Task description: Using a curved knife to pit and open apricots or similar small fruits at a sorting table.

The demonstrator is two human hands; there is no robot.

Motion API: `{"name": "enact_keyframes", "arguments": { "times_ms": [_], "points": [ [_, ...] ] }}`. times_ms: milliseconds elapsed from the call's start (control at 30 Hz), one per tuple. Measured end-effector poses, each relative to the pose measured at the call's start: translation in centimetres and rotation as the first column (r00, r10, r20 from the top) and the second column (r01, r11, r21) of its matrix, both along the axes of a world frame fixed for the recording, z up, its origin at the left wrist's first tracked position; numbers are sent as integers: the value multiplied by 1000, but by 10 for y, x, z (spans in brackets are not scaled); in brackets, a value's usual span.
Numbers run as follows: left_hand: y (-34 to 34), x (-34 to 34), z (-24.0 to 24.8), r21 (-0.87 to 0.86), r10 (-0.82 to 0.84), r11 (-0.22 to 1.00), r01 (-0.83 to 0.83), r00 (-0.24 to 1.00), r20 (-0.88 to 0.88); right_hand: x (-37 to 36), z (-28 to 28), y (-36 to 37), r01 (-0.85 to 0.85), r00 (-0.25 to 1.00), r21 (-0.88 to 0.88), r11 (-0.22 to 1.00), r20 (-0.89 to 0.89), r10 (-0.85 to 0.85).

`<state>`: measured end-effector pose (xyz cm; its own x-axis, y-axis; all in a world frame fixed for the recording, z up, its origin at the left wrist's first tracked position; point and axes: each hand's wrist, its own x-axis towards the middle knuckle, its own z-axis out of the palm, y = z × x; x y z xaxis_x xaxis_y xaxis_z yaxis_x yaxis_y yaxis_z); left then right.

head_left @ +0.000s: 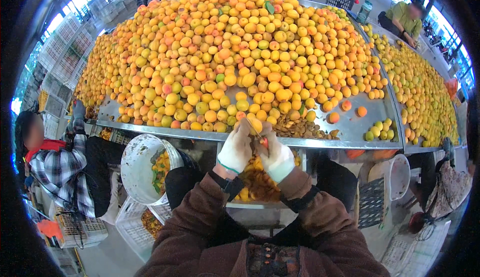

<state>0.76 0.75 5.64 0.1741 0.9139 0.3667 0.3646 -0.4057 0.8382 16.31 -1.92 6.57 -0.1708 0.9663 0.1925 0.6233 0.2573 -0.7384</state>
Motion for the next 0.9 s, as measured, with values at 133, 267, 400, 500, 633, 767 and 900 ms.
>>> {"name": "enact_keyframes", "arguments": {
  "times_ms": [133, 267, 400, 500, 633, 767, 900],
  "points": [
    [-13, 5, 9, -103, 27, 994, -35, 996, -80, -3, -6, -5, 30, 998, -1, 1000, 48, -30],
    [-7, -1, -17, -194, 13, 981, -15, 1000, -12, -5, -22, -3, 6, 994, 35, 999, 112, -10],
    [-11, 8, 15, -262, 59, 962, -74, 996, -66, -3, -23, -3, 0, 986, 168, 986, 164, -27],
    [-10, 11, -13, -215, -35, 968, 133, 912, 408, 1, -21, -5, -32, 979, 122, 992, 204, 7],
    [13, 9, -55, -159, 40, 856, 491, 244, 969, 1, -12, 1, -35, 999, 173, 984, 23, 32],
    [-13, 36, -63, -323, 108, 895, 309, 552, 827, 3, 14, 7, 147, 987, 268, 952, -100, -125],
    [-11, 47, -118, -440, 190, 892, 105, 796, 575, 0, 9, 9, 180, 983, 250, 951, -88, -163]
  ]
}}
